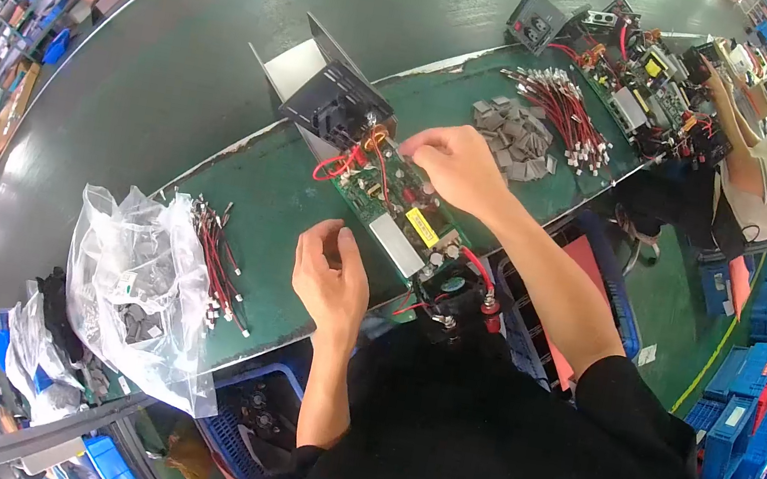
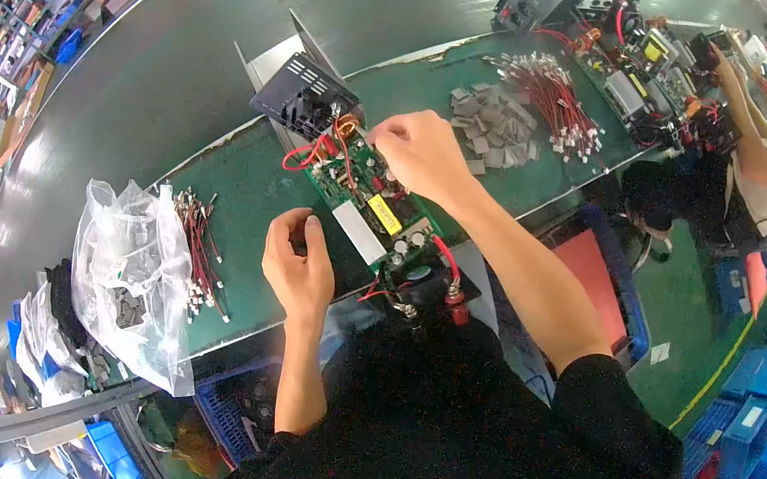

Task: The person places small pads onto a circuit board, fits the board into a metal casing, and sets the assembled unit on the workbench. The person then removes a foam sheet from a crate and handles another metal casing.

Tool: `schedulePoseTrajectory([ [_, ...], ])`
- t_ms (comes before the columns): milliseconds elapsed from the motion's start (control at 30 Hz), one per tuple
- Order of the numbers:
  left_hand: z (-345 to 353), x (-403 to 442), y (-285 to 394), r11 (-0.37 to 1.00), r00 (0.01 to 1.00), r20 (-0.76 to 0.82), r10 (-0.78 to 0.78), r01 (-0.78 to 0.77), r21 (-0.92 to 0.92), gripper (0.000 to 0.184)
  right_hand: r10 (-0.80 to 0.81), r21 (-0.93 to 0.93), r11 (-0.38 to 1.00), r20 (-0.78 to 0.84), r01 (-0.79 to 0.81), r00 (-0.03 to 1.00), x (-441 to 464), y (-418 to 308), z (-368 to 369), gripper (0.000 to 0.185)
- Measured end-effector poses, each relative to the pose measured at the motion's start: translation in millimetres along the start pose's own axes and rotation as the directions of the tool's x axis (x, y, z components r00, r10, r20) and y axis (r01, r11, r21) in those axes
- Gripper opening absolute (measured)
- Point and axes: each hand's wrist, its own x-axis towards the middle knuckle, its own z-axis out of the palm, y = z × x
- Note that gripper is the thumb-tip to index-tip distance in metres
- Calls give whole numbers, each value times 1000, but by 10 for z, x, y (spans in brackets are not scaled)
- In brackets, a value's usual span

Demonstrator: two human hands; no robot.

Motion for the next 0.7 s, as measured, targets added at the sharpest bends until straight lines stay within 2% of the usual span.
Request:
schedulePoseTrajectory([
  [100,8,-6,5,1000,1000,-2,9,-9,0,14,-25,83,996,-47,29,999,12,22,14,27],
  [167,12,-5,-27,999,999,31,9,-10,31,14,-49,-50,998,-33,48,998,21,28,12,28],
  [500,25,-6,-39,999,999,23,37,-37,29,13,-33,-59,998,4,33,999,74,134,-31,31],
  [567,19,-5,-35,999,999,36,30,-31,29,12,-236,-309,923,15,228,972,157,267,-55,31],
  [600,24,10,-20,999,998,40,37,-38,24,12,-236,-311,923,6,226,972,150,260,-106,31],
  [667,7,-15,2,999,999,40,0,-2,44,12,-355,-229,921,-164,314,921,48,271,-236,28],
  [700,27,-22,-46,999,999,5,39,-39,31,16,-399,-247,908,-271,337,876,32,295,-370,24],
])
